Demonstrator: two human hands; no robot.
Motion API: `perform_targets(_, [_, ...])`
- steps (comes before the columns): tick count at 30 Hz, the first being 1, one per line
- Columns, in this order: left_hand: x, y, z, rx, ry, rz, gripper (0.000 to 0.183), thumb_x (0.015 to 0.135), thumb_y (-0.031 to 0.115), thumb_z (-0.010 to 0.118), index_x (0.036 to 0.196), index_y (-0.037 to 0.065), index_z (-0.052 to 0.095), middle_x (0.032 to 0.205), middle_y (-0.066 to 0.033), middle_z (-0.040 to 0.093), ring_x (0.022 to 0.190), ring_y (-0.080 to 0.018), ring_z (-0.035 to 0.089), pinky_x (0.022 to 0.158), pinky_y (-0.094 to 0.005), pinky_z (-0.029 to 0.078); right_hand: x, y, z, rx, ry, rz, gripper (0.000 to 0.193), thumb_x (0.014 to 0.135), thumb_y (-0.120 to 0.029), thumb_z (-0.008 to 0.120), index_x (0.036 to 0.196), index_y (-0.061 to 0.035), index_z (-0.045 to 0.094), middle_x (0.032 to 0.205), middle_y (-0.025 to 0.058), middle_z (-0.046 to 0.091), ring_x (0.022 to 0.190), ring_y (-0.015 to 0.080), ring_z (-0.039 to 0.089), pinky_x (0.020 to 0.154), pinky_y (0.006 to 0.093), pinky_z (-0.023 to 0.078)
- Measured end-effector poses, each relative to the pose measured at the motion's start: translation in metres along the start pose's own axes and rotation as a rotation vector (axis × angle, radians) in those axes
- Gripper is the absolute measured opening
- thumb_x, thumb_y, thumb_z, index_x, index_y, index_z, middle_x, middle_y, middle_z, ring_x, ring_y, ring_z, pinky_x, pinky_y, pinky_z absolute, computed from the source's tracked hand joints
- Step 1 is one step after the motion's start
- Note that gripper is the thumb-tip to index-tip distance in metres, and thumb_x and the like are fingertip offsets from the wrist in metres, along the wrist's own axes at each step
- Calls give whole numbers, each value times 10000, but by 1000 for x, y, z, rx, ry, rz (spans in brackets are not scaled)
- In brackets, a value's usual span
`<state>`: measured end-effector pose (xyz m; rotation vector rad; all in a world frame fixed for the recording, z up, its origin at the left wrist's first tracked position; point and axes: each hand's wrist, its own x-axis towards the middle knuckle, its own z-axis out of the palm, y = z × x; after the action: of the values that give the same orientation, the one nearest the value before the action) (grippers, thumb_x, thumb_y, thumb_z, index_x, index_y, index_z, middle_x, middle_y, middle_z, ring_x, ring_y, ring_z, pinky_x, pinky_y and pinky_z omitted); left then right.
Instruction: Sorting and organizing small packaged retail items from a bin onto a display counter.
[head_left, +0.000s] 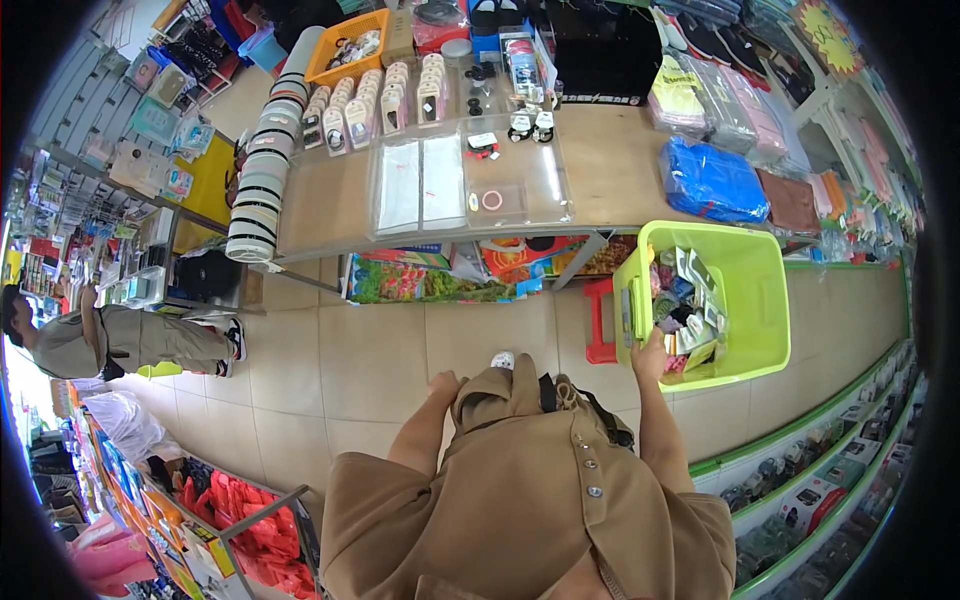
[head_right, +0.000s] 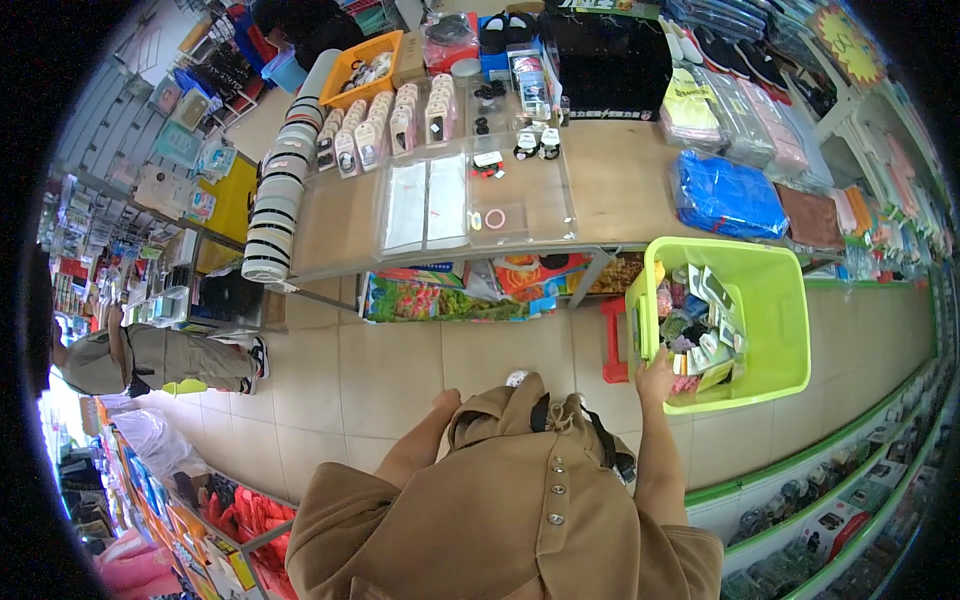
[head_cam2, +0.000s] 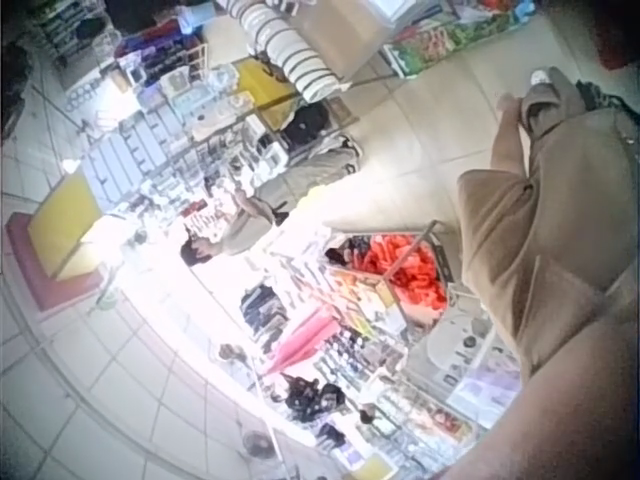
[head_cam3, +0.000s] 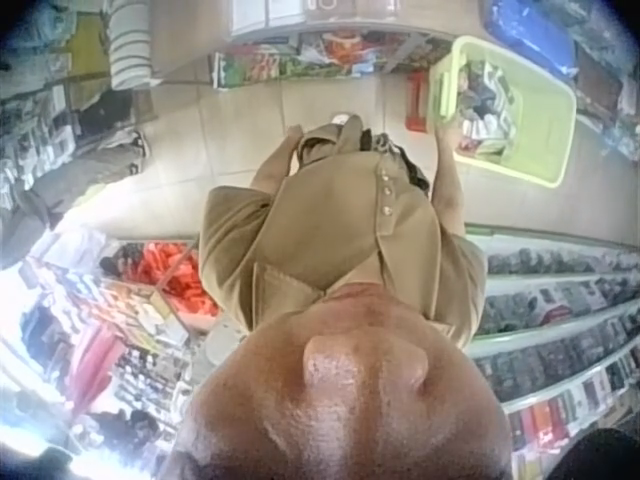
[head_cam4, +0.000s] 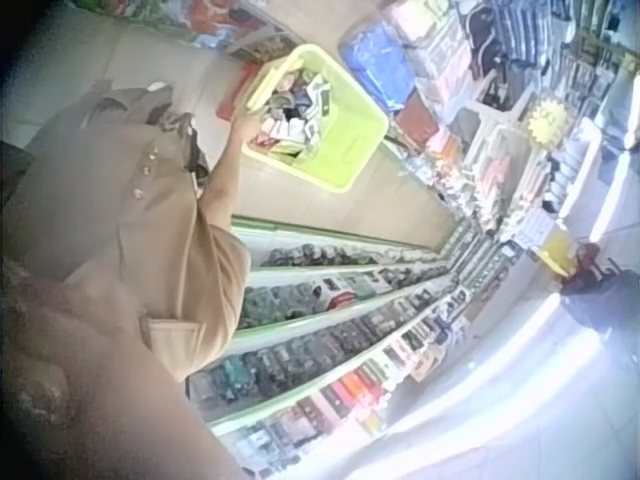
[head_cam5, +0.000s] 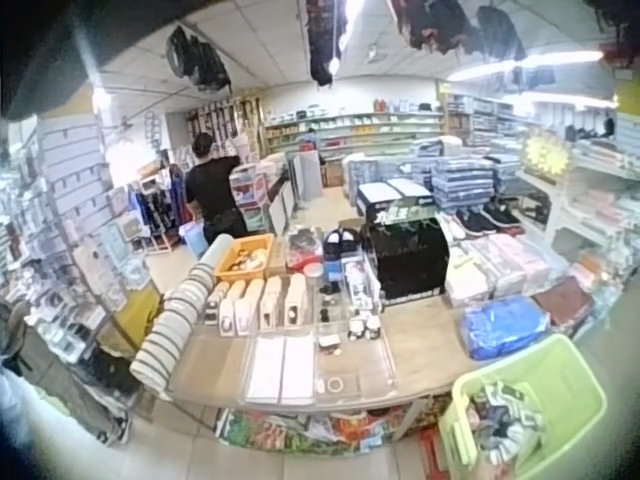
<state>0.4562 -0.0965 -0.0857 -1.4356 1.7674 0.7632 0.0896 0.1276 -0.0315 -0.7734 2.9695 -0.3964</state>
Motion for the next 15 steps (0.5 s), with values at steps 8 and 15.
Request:
perform_targets(8, [24, -14, 0, -182, -11, -7, 408, 770, 379, 561, 1055, 88, 587, 1136, -142, 545, 1057, -301, 522, 859, -415, 437, 0, -2, -3, 74, 24, -1, 433, 665, -153, 622, 1048, -65, 441, 780, 227, 577, 711, 389, 579, 623, 459, 469])
perform_targets(15, [28, -7, -24, -188, -71, 41, 434, 742, 335, 572, 1119, 119, 550, 1201, -119, 502, 1106, -280, 486, 898, -406, 414, -2, -3, -6, 28, -21, 34, 415, 678, -143, 623, 1030, -69, 417, 814, 227, 581, 737, 404, 575, 638, 478, 463])
